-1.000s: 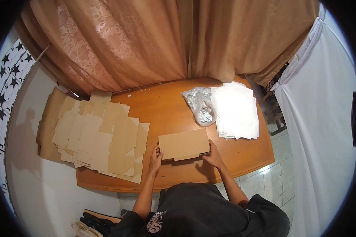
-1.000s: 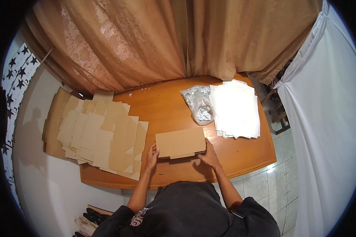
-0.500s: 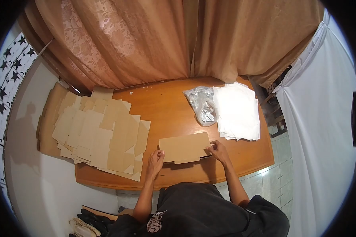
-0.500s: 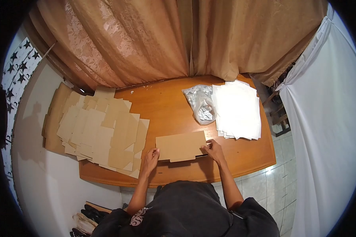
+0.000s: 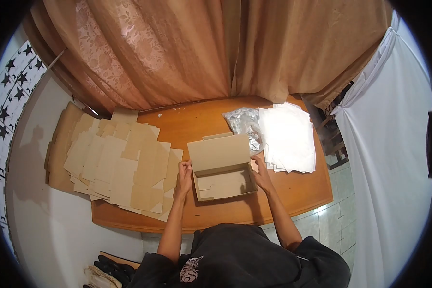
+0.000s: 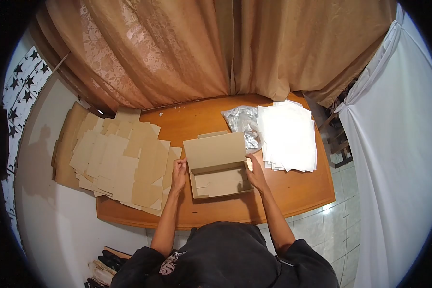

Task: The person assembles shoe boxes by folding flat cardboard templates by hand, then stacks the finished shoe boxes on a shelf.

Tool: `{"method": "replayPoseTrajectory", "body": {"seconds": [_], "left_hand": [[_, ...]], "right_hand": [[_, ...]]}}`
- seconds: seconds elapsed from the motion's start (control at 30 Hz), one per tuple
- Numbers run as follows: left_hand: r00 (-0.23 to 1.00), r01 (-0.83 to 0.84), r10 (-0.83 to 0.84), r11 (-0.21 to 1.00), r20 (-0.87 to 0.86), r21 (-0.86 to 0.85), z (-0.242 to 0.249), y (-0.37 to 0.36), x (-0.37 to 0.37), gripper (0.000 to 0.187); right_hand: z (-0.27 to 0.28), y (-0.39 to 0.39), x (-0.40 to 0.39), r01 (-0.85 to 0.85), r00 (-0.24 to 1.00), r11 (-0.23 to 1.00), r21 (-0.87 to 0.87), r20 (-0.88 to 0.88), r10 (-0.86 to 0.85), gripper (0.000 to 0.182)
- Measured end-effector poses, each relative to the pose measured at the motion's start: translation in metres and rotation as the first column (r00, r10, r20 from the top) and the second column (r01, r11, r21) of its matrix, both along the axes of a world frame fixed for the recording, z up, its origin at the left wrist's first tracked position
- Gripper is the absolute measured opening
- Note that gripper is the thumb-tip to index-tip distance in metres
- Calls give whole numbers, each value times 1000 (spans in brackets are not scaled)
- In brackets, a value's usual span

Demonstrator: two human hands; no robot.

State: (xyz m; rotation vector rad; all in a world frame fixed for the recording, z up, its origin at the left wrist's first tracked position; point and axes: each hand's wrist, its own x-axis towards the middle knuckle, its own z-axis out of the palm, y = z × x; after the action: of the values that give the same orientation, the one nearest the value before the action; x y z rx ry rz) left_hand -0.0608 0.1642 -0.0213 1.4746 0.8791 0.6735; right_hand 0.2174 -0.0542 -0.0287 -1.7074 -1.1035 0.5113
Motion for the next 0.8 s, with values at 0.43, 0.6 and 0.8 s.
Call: {"method": "replayPoseTrajectory", "body": {"seconds": [0.43, 0.6, 0.8], "left_hand": [[973, 54, -14, 984, -229, 168, -17, -16, -5, 47], [964, 30, -20, 999, -266, 32, -24, -79, -58, 64], [902, 246, -87, 908, -423, 338, -48, -120, -51, 73]], "right_hand": [[8, 0, -8, 39, 991, 972, -234, 137, -7, 75], [25, -52, -41, 67, 992, 960, -273, -83, -92, 74], [-5, -71, -68, 104, 948, 957, -271, 319, -13, 74]]}}
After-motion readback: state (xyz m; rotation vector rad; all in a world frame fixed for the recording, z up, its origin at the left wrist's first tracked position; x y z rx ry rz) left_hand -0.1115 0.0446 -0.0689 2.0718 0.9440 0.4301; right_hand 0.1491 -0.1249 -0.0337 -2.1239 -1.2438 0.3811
